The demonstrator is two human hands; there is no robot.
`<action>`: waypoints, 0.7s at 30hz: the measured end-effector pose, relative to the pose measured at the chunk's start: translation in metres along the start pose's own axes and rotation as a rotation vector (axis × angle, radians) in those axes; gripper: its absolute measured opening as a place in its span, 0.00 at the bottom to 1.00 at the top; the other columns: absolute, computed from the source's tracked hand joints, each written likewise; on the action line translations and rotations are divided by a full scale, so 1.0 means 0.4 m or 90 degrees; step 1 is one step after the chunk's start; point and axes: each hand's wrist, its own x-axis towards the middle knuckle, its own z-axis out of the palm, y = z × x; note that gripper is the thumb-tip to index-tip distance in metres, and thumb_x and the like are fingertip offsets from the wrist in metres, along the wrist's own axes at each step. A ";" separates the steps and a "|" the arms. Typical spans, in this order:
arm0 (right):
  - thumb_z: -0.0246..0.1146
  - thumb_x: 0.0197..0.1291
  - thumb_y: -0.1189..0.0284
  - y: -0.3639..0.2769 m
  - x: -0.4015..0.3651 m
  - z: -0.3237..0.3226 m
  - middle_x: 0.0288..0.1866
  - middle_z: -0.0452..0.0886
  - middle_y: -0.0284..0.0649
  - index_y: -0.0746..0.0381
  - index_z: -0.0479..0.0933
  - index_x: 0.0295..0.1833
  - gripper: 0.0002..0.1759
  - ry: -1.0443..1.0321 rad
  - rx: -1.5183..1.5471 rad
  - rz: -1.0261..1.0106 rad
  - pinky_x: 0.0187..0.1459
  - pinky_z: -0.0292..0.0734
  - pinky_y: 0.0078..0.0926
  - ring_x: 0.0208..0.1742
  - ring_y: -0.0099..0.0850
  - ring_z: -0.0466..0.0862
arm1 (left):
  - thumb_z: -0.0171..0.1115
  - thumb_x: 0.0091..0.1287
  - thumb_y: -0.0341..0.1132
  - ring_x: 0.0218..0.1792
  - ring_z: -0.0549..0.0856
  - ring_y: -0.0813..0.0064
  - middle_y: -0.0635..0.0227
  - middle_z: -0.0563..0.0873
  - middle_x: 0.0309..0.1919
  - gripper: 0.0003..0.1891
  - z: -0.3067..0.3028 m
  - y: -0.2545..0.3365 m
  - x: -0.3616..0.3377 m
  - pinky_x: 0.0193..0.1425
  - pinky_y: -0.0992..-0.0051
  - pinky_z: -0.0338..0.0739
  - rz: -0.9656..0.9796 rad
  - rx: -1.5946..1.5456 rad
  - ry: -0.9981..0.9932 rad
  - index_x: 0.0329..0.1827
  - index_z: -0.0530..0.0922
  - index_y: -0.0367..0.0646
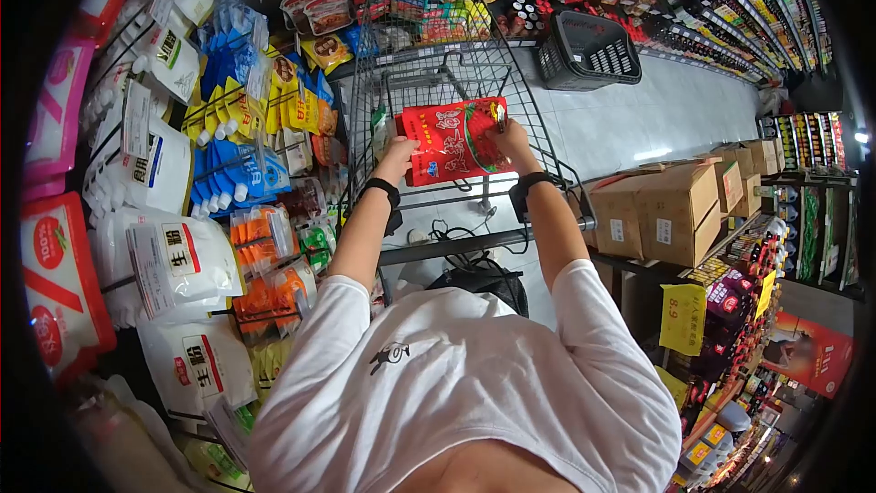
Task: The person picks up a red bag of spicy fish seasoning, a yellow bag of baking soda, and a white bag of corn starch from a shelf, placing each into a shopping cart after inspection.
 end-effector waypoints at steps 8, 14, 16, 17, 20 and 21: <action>0.71 0.45 0.60 -0.004 0.003 0.004 0.44 0.79 0.58 0.68 0.69 0.48 0.31 -0.035 0.053 0.072 0.49 0.74 0.42 0.48 0.53 0.79 | 0.62 0.57 0.35 0.48 0.78 0.67 0.63 0.81 0.45 0.17 0.003 -0.021 -0.005 0.48 0.60 0.72 -0.023 0.131 0.133 0.51 0.74 0.46; 0.71 0.45 0.59 0.011 0.022 0.027 0.46 0.79 0.57 0.67 0.66 0.52 0.34 -0.034 0.034 0.097 0.51 0.74 0.42 0.51 0.52 0.78 | 0.57 0.54 0.31 0.37 0.86 0.57 0.49 0.84 0.34 0.09 -0.012 -0.037 0.025 0.40 0.66 0.80 0.073 0.692 0.164 0.34 0.81 0.36; 0.70 0.45 0.58 -0.001 0.016 0.027 0.47 0.79 0.57 0.66 0.64 0.54 0.36 -0.026 0.009 0.116 0.52 0.73 0.43 0.51 0.52 0.78 | 0.56 0.55 0.30 0.39 0.85 0.56 0.47 0.84 0.36 0.10 0.005 -0.016 -0.001 0.41 0.64 0.80 0.091 0.819 0.177 0.36 0.81 0.36; 0.70 0.45 0.58 -0.005 0.015 0.025 0.46 0.79 0.57 0.67 0.63 0.54 0.36 -0.025 -0.007 0.111 0.51 0.73 0.43 0.50 0.52 0.78 | 0.56 0.55 0.30 0.38 0.86 0.57 0.47 0.84 0.35 0.11 0.011 -0.005 -0.013 0.40 0.64 0.80 0.054 0.791 0.163 0.38 0.81 0.36; 0.70 0.44 0.56 -0.026 0.004 0.010 0.45 0.79 0.56 0.68 0.62 0.53 0.38 -0.016 -0.049 0.120 0.49 0.74 0.42 0.48 0.51 0.80 | 0.57 0.55 0.30 0.36 0.86 0.58 0.50 0.85 0.34 0.11 -0.045 -0.078 0.088 0.38 0.65 0.81 0.008 0.601 0.112 0.39 0.81 0.35; 0.70 0.44 0.56 -0.031 0.005 0.012 0.45 0.79 0.56 0.68 0.62 0.53 0.38 -0.011 -0.058 0.135 0.49 0.74 0.42 0.48 0.51 0.80 | 0.57 0.55 0.31 0.35 0.86 0.59 0.52 0.85 0.33 0.12 -0.043 -0.076 0.081 0.37 0.65 0.81 -0.004 0.539 0.122 0.39 0.80 0.35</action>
